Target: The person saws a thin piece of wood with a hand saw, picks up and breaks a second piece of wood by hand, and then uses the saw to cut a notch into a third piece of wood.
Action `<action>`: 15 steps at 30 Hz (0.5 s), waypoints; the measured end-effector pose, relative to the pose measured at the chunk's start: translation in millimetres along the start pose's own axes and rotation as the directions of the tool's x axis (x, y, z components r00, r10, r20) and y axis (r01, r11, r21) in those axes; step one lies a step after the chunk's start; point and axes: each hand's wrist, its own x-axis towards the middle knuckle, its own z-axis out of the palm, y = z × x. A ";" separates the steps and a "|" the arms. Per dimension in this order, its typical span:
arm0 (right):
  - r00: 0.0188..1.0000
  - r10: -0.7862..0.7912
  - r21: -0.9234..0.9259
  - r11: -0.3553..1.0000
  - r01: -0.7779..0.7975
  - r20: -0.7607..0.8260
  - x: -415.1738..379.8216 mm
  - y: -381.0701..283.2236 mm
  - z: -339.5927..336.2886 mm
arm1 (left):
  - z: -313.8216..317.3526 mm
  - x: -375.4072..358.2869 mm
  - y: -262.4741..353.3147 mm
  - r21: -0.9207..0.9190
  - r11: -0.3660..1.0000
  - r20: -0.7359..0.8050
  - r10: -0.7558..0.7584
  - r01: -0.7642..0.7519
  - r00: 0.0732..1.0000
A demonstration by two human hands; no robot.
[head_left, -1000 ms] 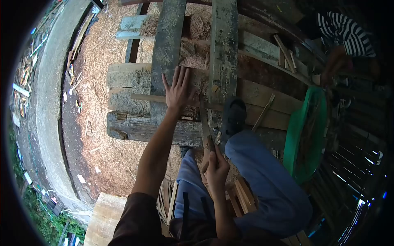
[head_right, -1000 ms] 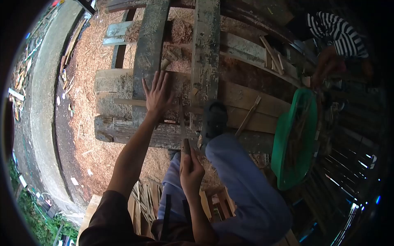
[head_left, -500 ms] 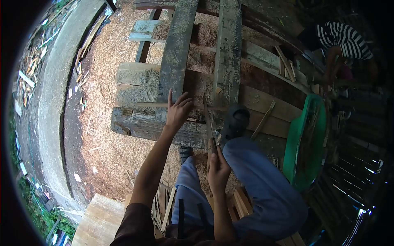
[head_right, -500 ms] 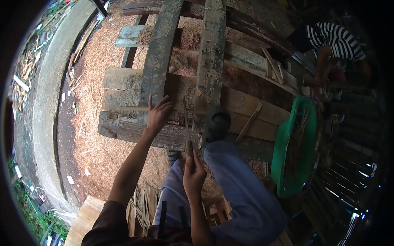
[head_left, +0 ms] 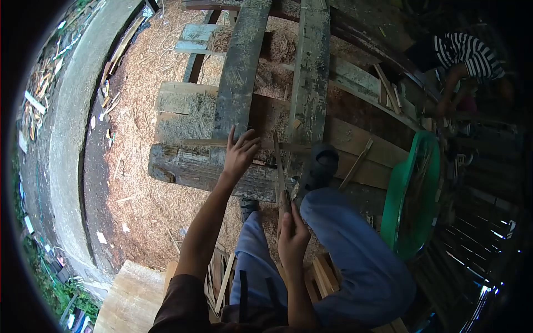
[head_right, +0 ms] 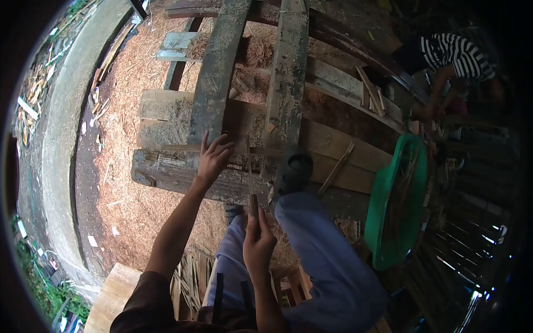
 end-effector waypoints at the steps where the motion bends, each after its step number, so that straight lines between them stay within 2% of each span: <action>1: 1.000 0.001 -0.007 1.000 -0.001 0.006 -1.9 1.1 0.6 | 1.2 -2.0 -2.7 0.001 1.000 0.002 -0.005 0.005 1.000; 4: 0.999 0.034 -0.032 0.999 -0.034 0.007 -2.1 -10.6 -1.9 | -3.7 4.1 0.5 -0.090 0.996 0.078 0.000 0.007 0.997; 6: 0.999 0.035 -0.026 0.999 -0.036 -0.003 -0.6 -13.8 -0.4 | -26.6 17.0 8.3 -0.205 0.972 0.089 -0.102 0.118 0.991; 7: 0.999 0.035 -0.017 0.999 -0.035 -0.015 1.5 -15.1 0.7 | -32.3 22.7 7.4 -0.203 0.972 0.086 -0.103 0.119 0.991; 10: 1.000 -0.015 -0.068 0.998 0.014 -0.008 2.8 -6.2 3.0 | -27.0 40.1 -3.5 -0.104 0.976 0.104 -0.179 0.190 0.978; 12: 1.000 0.027 -0.047 0.999 -0.027 -0.005 1.1 -11.0 3.7 | 1.4 54.7 -19.4 0.067 0.902 -0.060 -0.424 0.427 0.904; 13: 0.998 0.065 -0.019 0.998 -0.065 -0.003 0.4 -14.5 4.0 | 11.3 56.0 -24.0 0.065 0.901 -0.056 -0.427 0.430 0.903; 15: 0.995 0.101 0.009 0.995 -0.101 0.006 0.7 -17.5 2.6 | 19.9 63.3 -27.2 0.290 0.812 0.040 -0.539 0.506 0.841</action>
